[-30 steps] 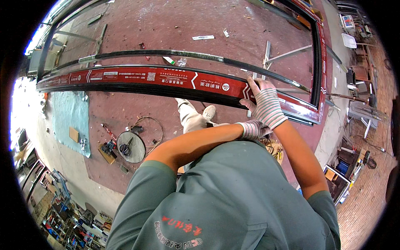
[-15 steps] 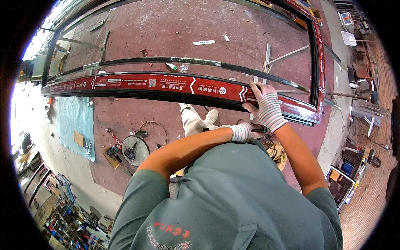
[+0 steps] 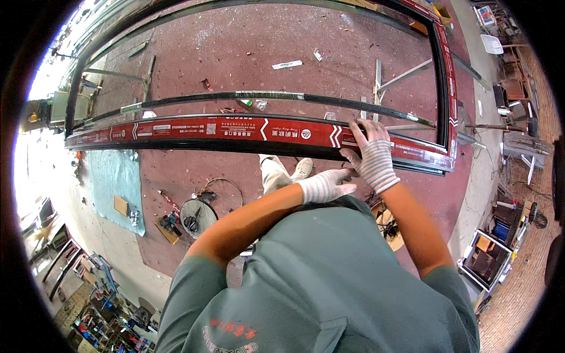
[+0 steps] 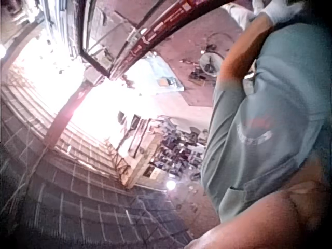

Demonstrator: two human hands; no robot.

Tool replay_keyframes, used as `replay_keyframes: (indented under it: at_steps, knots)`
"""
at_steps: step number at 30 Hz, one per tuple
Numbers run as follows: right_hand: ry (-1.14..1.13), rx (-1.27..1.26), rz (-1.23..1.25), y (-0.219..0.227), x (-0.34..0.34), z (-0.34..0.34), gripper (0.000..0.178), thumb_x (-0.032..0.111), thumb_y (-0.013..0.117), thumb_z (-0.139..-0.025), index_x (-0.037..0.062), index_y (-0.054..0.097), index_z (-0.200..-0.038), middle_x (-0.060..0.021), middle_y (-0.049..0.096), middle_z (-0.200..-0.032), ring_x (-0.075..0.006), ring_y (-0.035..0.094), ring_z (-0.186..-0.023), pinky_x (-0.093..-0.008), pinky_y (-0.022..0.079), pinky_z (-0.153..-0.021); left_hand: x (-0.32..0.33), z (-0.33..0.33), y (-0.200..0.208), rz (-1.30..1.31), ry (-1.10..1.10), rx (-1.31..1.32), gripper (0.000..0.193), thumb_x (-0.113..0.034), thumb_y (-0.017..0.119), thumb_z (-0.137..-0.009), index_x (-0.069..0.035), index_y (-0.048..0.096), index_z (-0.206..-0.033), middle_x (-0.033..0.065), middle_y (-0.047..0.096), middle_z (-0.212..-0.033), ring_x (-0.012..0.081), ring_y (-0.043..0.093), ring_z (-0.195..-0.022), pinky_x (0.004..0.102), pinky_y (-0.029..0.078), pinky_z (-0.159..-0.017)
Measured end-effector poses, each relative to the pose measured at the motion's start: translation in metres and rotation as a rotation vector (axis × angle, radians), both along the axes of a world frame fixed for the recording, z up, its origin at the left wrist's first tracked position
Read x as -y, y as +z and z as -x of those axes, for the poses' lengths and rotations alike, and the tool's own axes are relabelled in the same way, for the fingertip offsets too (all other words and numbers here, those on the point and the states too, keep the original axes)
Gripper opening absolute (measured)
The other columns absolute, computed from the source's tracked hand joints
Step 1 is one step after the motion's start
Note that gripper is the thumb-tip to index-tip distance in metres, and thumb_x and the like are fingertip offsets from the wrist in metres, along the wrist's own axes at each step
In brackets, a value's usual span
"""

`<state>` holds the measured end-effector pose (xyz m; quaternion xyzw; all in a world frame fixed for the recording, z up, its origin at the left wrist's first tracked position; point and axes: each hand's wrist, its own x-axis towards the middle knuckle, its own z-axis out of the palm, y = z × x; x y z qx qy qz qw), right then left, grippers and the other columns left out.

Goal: The person fits a black rubber seal into the groove of a large window frame, then uses shears to cut the seal to length and presses it into the corner. The person repeats the cutting and fitting process along the frame edges.

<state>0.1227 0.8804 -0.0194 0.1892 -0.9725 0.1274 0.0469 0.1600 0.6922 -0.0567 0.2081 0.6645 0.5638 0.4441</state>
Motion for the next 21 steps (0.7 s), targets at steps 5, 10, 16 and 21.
replay_keyframes:
  at_steps: [5,10,16,21]
  knots:
    - [-0.124,-0.130,-0.005,-0.010,-0.028,-0.047,0.077,0.028,0.080,-0.074,0.0116,0.052,-0.144,-0.0167,0.047,-0.147,-0.0387,0.042,-0.137,-0.0565,0.031,-0.116,0.056,0.009,0.061,-0.034,0.342,-0.259,0.033,-0.006,0.062,-0.099,-0.001,0.064,-0.132,0.0159,0.071,-0.122,0.0251,0.069,-0.109,0.0357,0.051,-0.101]
    - [-0.197,-0.284,0.036,-0.026,-0.032,-0.065,0.074,0.004,0.069,-0.065,0.0118,0.058,-0.139,-0.0138,0.051,-0.143,-0.0368,0.045,-0.135,-0.0565,0.034,-0.115,0.093,0.033,0.073,0.123,0.460,-0.964,0.036,0.003,0.066,-0.088,-0.003,0.066,-0.123,0.0145,0.069,-0.114,0.0307,0.066,-0.107,0.0396,0.052,-0.096]
    - [-0.182,-0.266,0.362,-0.008,-0.049,-0.083,0.061,-0.007,0.061,-0.065,0.0081,0.064,-0.124,-0.0127,0.065,-0.101,-0.0355,0.062,-0.094,-0.0491,0.049,-0.086,0.076,0.064,0.073,0.478,0.217,-1.143,0.068,-0.029,0.082,-0.079,-0.007,0.056,-0.138,0.0168,0.056,-0.139,0.0377,0.049,-0.133,0.0516,0.038,-0.114]
    - [-0.316,0.097,0.593,-0.008,-0.100,-0.116,0.044,-0.008,0.061,-0.079,0.0050,0.066,-0.121,-0.0162,0.066,-0.092,-0.0324,0.065,-0.081,-0.0388,0.054,-0.074,0.037,0.078,0.067,0.570,-0.025,-1.116,0.082,-0.051,0.076,-0.082,-0.005,0.051,-0.145,0.0198,0.050,-0.147,0.0377,0.043,-0.140,0.0516,0.029,-0.122]
